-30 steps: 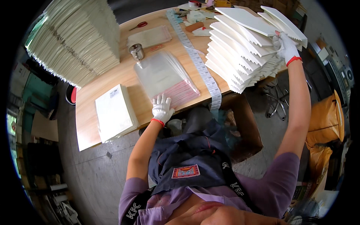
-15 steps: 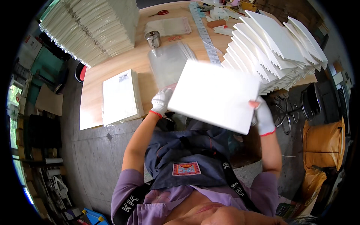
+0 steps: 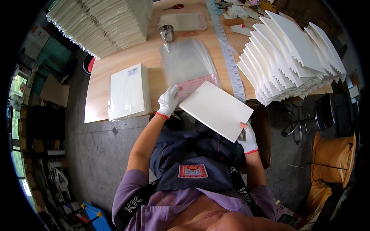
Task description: The person repeatedly picks up white rectangular boards and places them into clear plastic sleeves. They then apply a label to the sleeve and place the packaged item on a stack. The process is repeated for multiple items.
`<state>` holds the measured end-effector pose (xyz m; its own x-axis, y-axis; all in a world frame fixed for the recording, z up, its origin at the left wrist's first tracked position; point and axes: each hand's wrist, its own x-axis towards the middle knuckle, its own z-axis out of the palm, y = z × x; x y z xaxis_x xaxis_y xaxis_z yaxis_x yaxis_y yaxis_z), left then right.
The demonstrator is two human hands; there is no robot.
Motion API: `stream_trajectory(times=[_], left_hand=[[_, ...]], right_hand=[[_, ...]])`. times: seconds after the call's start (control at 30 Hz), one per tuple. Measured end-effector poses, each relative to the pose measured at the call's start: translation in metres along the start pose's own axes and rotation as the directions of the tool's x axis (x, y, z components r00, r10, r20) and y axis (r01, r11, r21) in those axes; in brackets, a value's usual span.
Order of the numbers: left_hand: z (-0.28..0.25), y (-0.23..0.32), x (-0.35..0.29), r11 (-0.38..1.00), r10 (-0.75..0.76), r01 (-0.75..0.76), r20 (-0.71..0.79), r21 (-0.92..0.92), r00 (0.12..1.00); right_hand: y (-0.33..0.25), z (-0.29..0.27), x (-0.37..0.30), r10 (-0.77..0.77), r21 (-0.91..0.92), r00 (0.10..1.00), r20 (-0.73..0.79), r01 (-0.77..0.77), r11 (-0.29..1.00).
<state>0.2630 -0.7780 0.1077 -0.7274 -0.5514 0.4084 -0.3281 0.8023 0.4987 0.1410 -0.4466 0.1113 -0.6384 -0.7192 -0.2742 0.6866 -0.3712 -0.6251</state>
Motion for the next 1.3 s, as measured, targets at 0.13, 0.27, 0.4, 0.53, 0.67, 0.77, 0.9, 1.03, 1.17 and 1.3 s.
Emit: stream_trajectory(times=[0.13,0.27,0.4,0.53,0.67,0.77,0.9,1.03,1.17,1.3], left_hand=[[-0.005,0.007,0.0,0.997,0.031,-0.03,0.023,-0.073,0.999],[-0.005,0.003,-0.008,0.991,0.117,-0.114,0.04,-0.07,0.992],[-0.007,0.02,-0.016,0.978,0.168,-0.158,0.063,-0.133,0.984],[0.0,0.033,-0.041,0.964,0.146,-0.141,0.006,-0.225,0.989],[0.05,0.061,-0.064,0.358,-0.657,0.098,-0.177,-0.928,0.733],[0.073,0.068,-0.068,-0.117,-0.679,0.209,0.232,-0.971,0.696],[0.103,0.04,-0.08,-0.572,-0.384,0.345,0.615,-0.744,0.689],[0.115,0.028,-0.141,-0.228,-0.429,0.582,0.617,-0.781,0.66],[0.076,0.06,-0.146,-0.155,-0.442,0.799,0.763,-0.582,0.47],[0.079,0.04,-0.143,-0.332,-0.297,0.718,0.79,-0.612,0.536]], right_hand=[[-0.002,-0.009,-0.001,0.056,0.036,0.998,-0.01,-0.055,0.998],[0.013,-0.01,0.003,0.021,0.077,0.994,-0.106,-0.013,0.997],[0.04,-0.014,0.005,0.028,0.134,0.99,-0.136,-0.009,0.991],[0.059,-0.001,-0.001,-0.041,0.076,0.999,-0.034,0.043,0.996],[0.056,0.044,-0.012,-0.06,-0.022,0.993,-0.098,0.059,0.998],[0.056,0.052,-0.011,-0.063,-0.101,0.993,-0.098,0.053,0.994],[0.055,0.061,-0.006,-0.061,-0.141,0.997,-0.04,0.055,0.989],[0.077,0.054,-0.002,0.157,-0.121,0.968,-0.197,-0.183,0.976],[0.118,0.018,0.029,0.238,0.171,0.961,-0.141,-0.213,0.962],[0.122,0.045,0.054,0.211,0.405,0.975,-0.065,-0.167,0.899]])
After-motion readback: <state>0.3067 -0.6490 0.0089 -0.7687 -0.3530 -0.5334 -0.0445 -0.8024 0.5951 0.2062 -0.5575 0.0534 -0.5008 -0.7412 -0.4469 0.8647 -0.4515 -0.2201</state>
